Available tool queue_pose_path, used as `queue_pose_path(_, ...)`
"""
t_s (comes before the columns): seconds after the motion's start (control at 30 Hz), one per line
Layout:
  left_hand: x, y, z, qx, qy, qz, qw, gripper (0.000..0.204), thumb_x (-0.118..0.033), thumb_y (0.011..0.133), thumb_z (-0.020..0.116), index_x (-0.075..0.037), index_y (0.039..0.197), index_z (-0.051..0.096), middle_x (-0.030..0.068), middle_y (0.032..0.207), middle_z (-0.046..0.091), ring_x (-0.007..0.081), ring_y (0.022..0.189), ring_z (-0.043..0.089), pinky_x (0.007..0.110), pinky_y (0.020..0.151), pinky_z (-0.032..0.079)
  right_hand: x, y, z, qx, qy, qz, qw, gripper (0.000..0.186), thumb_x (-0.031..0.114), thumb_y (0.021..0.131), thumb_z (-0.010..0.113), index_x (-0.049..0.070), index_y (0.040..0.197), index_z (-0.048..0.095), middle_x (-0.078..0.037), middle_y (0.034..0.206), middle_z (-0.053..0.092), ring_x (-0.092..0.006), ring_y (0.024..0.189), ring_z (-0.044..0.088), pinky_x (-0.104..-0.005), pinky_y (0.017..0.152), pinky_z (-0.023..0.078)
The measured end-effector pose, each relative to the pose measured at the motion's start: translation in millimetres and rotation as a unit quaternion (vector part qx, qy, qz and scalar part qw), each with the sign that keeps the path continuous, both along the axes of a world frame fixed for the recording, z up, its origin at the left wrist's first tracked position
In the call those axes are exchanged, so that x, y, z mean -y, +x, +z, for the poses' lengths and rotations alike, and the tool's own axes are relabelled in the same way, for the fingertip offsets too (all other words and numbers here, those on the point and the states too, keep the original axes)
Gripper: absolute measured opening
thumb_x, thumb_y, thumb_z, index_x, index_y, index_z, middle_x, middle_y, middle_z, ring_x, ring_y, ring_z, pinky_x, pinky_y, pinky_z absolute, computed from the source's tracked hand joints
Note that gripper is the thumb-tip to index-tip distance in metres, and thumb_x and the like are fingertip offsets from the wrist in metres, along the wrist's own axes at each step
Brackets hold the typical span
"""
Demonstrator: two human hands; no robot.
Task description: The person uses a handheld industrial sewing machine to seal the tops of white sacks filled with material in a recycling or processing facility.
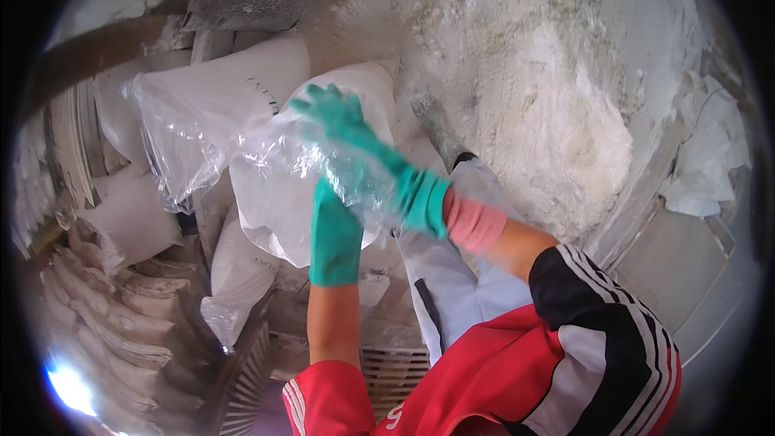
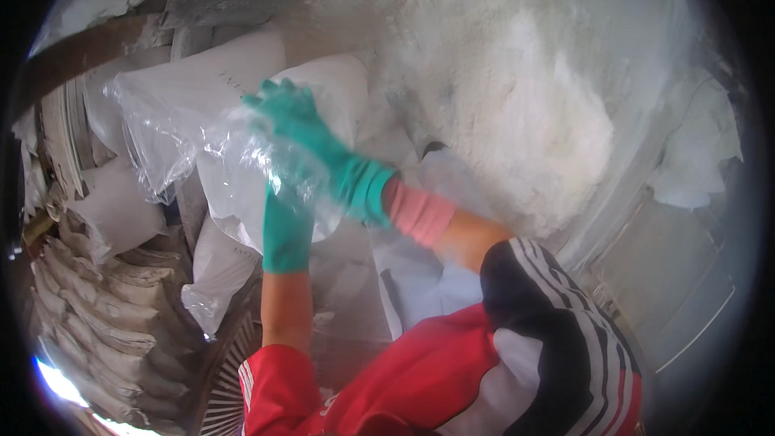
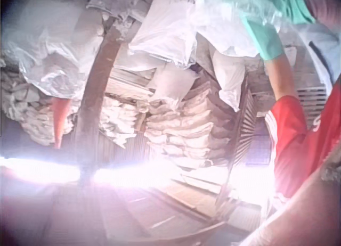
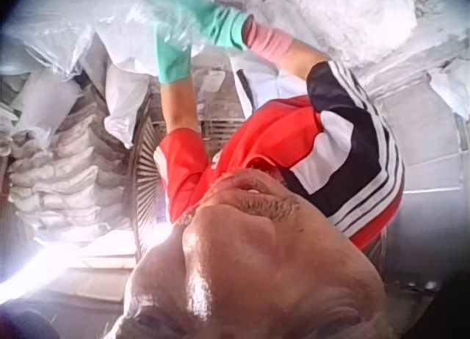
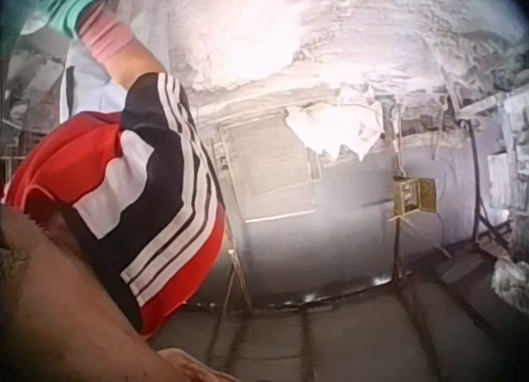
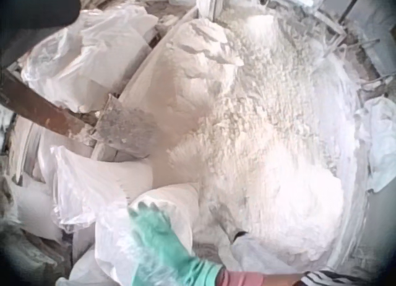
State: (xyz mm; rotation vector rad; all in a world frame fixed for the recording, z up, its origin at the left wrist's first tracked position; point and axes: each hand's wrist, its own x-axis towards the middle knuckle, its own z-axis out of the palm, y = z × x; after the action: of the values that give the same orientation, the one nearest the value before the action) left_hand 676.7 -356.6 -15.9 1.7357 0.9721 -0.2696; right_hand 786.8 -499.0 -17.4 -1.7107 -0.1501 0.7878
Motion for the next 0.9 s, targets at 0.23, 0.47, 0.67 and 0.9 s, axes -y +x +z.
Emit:
queue_pose_path(0.23, -6, 5, 40, -0.074, -0.036, 0.012, 0.997, 0.026, -0.026, 0.094, 0.063, -0.008, 0.112, 0.067, 0.0115, 0.113, 0.069, 0.0268, 0.102, 0.065, 0.040, 0.092, 0.050, 21, 19, 49, 0.046, 0.002, 0.045, 0.998, 0.044, 0.011, 0.099, 0.049, 0.005, 0.142, 0.045, -0.011, 0.145, 0.047, -0.0248, 0.135, 0.044, -0.0389, 0.111, 0.038)
queue_pose_path(0.47, -15, 4, 57, -0.105, -0.048, 0.025, 0.993, 0.027, -0.026, 0.095, 0.062, -0.006, 0.114, 0.066, 0.0117, 0.113, 0.069, 0.0262, 0.104, 0.065, 0.039, 0.093, 0.049, 68, 74, -8, -0.152, 0.079, -0.066, 0.983, 0.046, 0.005, 0.098, 0.049, 0.008, 0.143, 0.042, -0.010, 0.147, 0.043, -0.0207, 0.138, 0.040, -0.0369, 0.114, 0.036)
queue_pose_path(0.67, -8, 5, 55, -0.117, -0.069, 0.021, 0.991, 0.028, -0.026, 0.096, 0.061, -0.005, 0.115, 0.065, 0.0118, 0.113, 0.068, 0.0258, 0.105, 0.065, 0.039, 0.095, 0.049, 19, -8, -9, -0.418, 0.339, -0.253, 0.804, 0.049, 0.010, 0.097, 0.055, 0.003, 0.144, 0.040, -0.013, 0.145, 0.047, -0.0208, 0.134, 0.045, -0.0298, 0.114, 0.035)
queue_pose_path(0.9, -9, 4, 56, -0.117, -0.083, 0.016, 0.989, 0.030, -0.025, 0.096, 0.060, -0.004, 0.116, 0.064, 0.0120, 0.113, 0.068, 0.0252, 0.107, 0.064, 0.039, 0.096, 0.048, 37, 19, 30, -0.315, 0.111, -0.011, 0.943, 0.051, 0.018, 0.099, 0.057, 0.002, 0.145, 0.042, -0.011, 0.139, 0.051, -0.0150, 0.125, 0.049, -0.0283, 0.106, 0.039)
